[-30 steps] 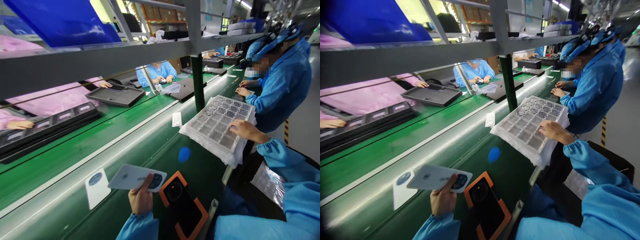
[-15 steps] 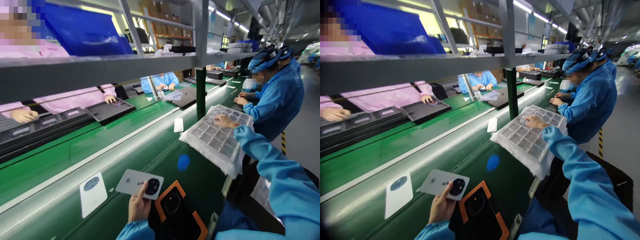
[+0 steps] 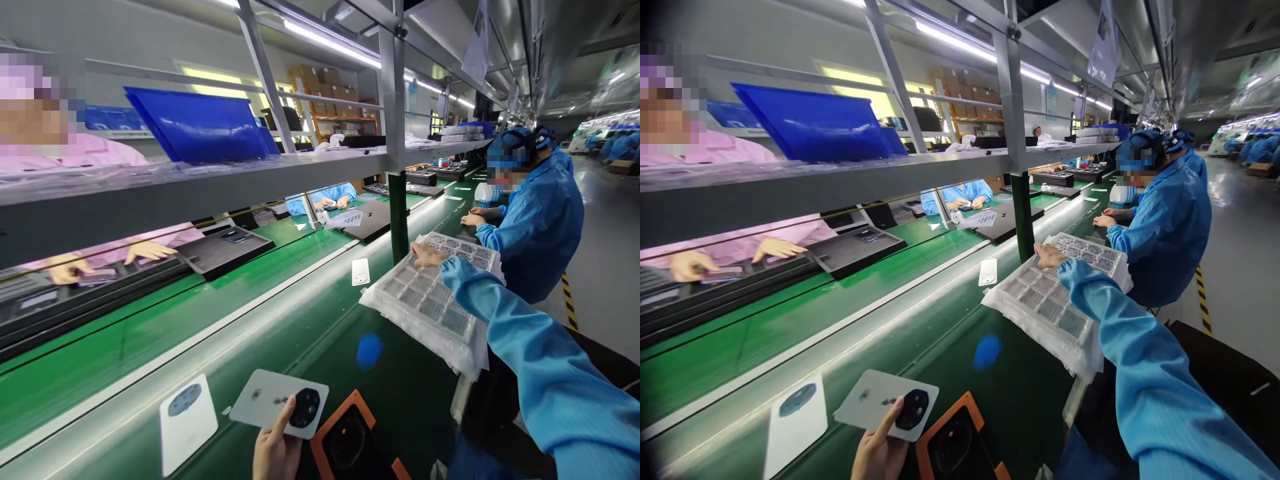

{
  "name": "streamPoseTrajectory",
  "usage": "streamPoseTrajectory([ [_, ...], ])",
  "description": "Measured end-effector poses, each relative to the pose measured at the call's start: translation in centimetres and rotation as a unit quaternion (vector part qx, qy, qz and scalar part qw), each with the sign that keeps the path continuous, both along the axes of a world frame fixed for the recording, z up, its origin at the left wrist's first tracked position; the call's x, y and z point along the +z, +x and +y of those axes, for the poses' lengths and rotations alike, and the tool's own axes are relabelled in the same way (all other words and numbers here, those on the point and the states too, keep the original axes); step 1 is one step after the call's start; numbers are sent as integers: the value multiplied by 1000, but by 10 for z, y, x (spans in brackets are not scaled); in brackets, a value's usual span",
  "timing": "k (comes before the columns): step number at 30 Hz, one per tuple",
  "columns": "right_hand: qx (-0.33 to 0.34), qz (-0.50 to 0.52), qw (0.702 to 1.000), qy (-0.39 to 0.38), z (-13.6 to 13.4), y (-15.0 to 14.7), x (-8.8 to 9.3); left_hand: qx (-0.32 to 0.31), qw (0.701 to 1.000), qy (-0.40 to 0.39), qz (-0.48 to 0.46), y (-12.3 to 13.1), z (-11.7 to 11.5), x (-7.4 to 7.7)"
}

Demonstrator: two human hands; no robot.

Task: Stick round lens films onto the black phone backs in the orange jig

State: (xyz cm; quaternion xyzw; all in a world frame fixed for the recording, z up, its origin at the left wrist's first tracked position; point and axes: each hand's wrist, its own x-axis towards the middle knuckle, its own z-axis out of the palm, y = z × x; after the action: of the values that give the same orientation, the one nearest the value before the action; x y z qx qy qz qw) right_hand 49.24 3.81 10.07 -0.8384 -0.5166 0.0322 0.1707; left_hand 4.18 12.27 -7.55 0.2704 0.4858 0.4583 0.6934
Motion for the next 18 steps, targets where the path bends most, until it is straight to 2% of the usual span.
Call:
streamPoseTrajectory([
  [4,90,45,995,16,-25,-51,11,9,1000,11,-2,2,4,-4],
  [6,164,77,983,25,-41,-90,8,6,999,19,-33,6,3,0],
  [8,266,116,956,48,-57,-132,-2,9,998,22,-59,10,-5,9],
  [10,351,170,918,68,-71,-169,-19,21,997,11,-73,15,-19,20],
  [11,370,200,905,72,-76,-184,-29,10,996,9,-91,18,-25,24],
  [13,365,239,897,69,-80,-205,-51,13,993,7,-116,24,-30,26],
  [16,352,218,906,90,-70,-223,-90,61,993,1,-100,26,-22,11],
  [18,367,173,907,111,-65,-235,-113,56,990,8,-126,24,-16,0],
])
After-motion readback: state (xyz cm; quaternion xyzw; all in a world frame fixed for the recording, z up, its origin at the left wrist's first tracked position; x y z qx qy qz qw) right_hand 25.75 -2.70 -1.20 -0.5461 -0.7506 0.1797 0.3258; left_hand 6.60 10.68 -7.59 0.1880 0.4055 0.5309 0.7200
